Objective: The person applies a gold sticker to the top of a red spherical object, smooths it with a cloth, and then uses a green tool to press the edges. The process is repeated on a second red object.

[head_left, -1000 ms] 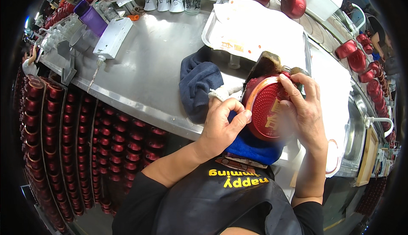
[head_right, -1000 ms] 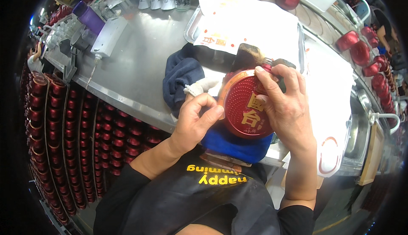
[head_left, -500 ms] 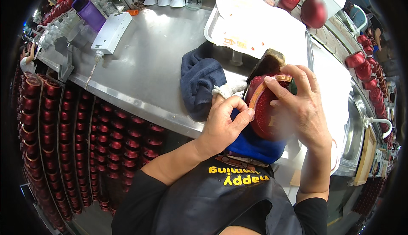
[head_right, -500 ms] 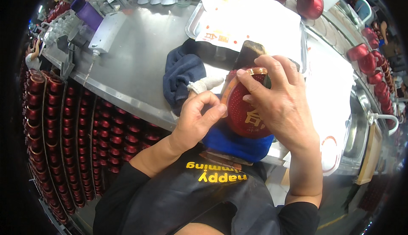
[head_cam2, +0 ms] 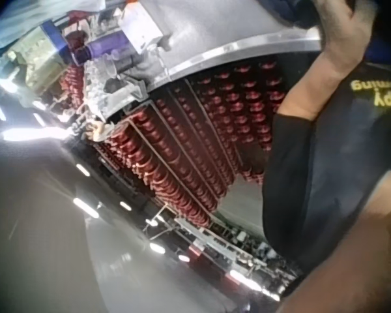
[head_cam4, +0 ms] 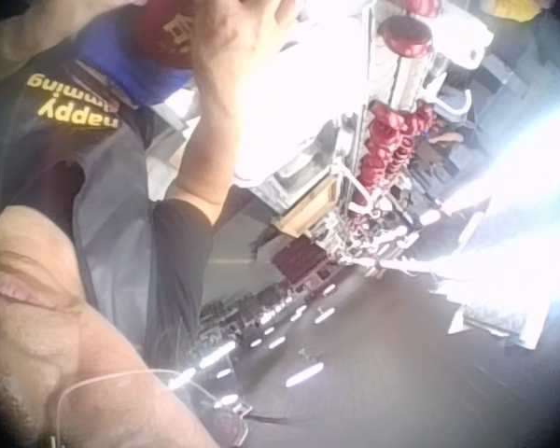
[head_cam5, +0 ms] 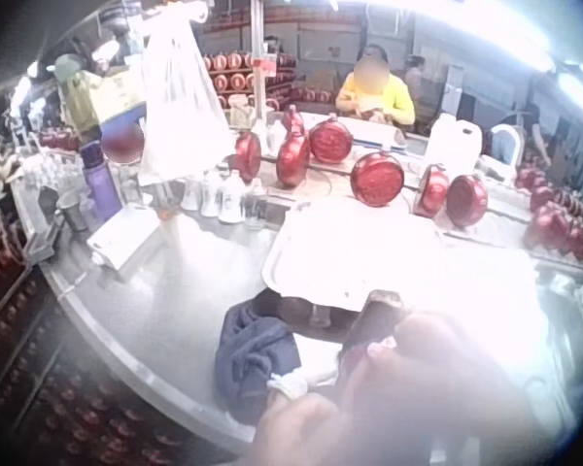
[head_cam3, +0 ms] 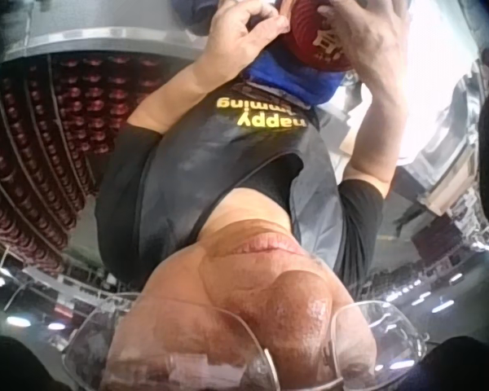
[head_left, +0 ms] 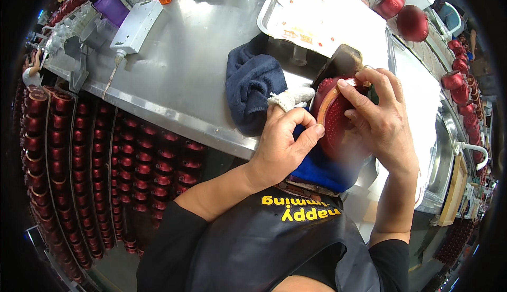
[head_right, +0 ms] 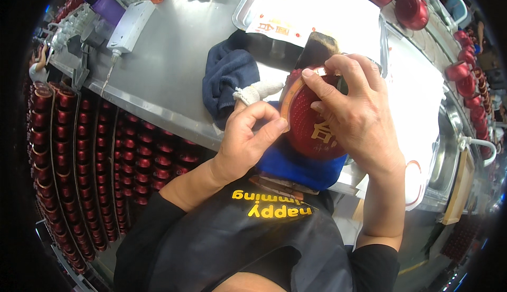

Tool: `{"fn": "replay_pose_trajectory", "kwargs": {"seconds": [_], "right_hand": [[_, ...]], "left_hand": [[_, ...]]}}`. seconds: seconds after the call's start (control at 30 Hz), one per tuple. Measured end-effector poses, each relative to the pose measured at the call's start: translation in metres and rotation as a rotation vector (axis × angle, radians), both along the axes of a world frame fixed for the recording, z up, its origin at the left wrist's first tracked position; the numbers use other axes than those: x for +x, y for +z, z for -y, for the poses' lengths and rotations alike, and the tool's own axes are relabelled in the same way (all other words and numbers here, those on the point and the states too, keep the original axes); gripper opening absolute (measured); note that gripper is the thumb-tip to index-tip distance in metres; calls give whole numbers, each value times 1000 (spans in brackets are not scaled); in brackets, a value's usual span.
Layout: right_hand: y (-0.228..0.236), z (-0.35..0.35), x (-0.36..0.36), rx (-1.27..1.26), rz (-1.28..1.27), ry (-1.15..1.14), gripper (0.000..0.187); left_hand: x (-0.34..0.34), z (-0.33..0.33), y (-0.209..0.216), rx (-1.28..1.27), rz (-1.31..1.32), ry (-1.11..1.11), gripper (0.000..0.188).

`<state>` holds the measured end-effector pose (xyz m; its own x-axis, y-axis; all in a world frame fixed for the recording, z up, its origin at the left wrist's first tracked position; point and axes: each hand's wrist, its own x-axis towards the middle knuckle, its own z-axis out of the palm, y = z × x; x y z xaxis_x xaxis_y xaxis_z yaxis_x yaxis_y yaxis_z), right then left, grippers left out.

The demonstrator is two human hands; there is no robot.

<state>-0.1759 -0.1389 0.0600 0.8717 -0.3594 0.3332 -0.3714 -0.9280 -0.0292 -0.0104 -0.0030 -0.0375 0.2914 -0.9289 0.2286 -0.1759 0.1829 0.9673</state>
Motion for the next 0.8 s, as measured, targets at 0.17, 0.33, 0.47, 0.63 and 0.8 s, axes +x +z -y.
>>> {"fn": "replay_pose_trajectory", "kwargs": {"seconds": [0.17, 0.33, 0.47, 0.63, 0.8], "right_hand": [[0, -1, -1, 1, 2, -2, 48], [-1, -1, -1, -1, -5, 0, 47], [1, 0, -1, 9, 6, 13, 46], [1, -1, 0, 11, -3, 0, 47], [2, 0, -1, 9, -5, 7, 47]], "left_hand": [[2, -2, 2, 53, -76, -51, 17], [-2, 1, -1, -10, 2, 16, 19], [-2, 1, -7, -85, 218, 93, 25], [2, 13, -10, -63, -102, 64, 39], [-1, 28, -11, -58, -47, 49, 49]]}}
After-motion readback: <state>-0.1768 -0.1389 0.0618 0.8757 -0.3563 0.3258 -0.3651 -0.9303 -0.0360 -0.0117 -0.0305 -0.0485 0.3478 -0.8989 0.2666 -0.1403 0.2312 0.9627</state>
